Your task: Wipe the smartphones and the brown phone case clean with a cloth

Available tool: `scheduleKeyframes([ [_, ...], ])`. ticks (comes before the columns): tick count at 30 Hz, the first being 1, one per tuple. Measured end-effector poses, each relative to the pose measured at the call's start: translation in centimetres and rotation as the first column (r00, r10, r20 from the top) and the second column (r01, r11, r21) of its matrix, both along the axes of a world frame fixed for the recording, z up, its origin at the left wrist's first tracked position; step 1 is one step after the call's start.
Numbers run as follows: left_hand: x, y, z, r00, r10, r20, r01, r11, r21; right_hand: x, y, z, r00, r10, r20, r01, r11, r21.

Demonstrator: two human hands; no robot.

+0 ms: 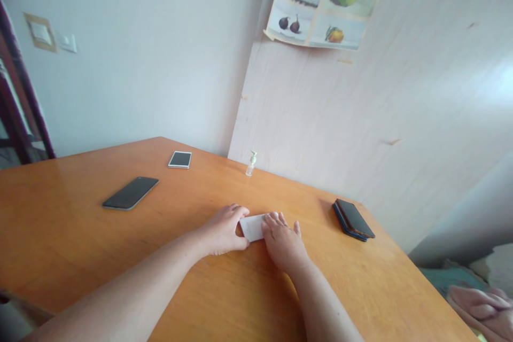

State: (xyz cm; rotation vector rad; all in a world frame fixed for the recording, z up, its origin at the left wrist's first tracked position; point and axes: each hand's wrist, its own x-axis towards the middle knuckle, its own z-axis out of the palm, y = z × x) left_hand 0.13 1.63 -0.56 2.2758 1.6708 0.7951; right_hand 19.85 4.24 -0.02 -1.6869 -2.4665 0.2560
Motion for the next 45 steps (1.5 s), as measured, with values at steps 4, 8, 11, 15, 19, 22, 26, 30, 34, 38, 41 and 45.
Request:
scheduleKeyframes([
  [4, 0.0, 0.0, 0.0, 1.0, -0.008, 0.002, 0.008, 1.0, 0.01, -1.8, -1.8, 0.4, 0.961, 0.257, -0.099, -0.26, 0.965, -0.026],
  [8, -0.1, 0.0, 0.0, 1.0, -0.007, 0.003, 0.007, 1.0, -0.004, -0.6, -0.4, 0.2, 0.996, 0.067, -0.055, -0.068, 0.997, -0.023],
  [11, -0.1, 0.1, 0.0, 1.0, -0.007, 0.006, 0.007, 1.0, -0.008, 0.7, 1.0, -0.1, 0.993, -0.12, -0.006, 0.12, 0.993, -0.002],
  [15, -0.1, 0.0, 0.0, 1.0, -0.007, 0.015, 0.007, 1.0, 0.003, -0.3, -0.1, 0.1, 1.0, -0.005, -0.012, 0.005, 1.0, 0.01],
  [19, 0.0, 0.1, -0.1, 0.999, -0.013, 0.03, 0.013, 1.0, 0.02, -2.2, -2.0, 0.6, 0.967, 0.238, -0.091, -0.24, 0.97, -0.021],
  [22, -0.1, 0.1, -0.2, 0.999, -0.015, 0.033, 0.014, 1.0, 0.021, -1.5, -1.3, 0.7, 0.987, 0.146, -0.069, -0.148, 0.988, -0.032],
  [26, -0.1, 0.2, -0.4, 0.999, -0.018, 0.038, 0.017, 0.999, 0.027, 0.4, 0.8, 0.3, 0.994, -0.106, -0.001, 0.106, 0.994, -0.009],
  [30, -0.1, 0.3, -0.5, 0.999, -0.019, 0.046, 0.017, 0.999, 0.041, -0.4, -0.1, 0.3, 1.0, -0.012, -0.01, 0.012, 1.0, 0.02],
  [34, -0.2, 0.4, -0.7, 0.998, -0.02, 0.055, 0.018, 0.999, 0.051, -2.0, -1.9, 0.6, 0.961, 0.262, -0.093, -0.263, 0.965, 0.0],
  [38, -0.2, 0.4, -0.7, 0.998, -0.019, 0.059, 0.016, 0.999, 0.046, -0.8, -0.5, 0.2, 0.993, 0.094, -0.074, -0.095, 0.995, -0.013],
  [41, -0.2, 0.3, -0.7, 0.998, -0.02, 0.061, 0.018, 0.999, 0.04, 0.9, 1.5, -0.4, 0.994, -0.083, -0.067, 0.081, 0.996, -0.038],
  [45, -0.5, 0.1, -0.6, 0.998, -0.019, 0.057, 0.017, 0.999, 0.04, 1.9, 2.6, -0.8, 0.989, -0.111, -0.093, 0.106, 0.993, -0.056],
])
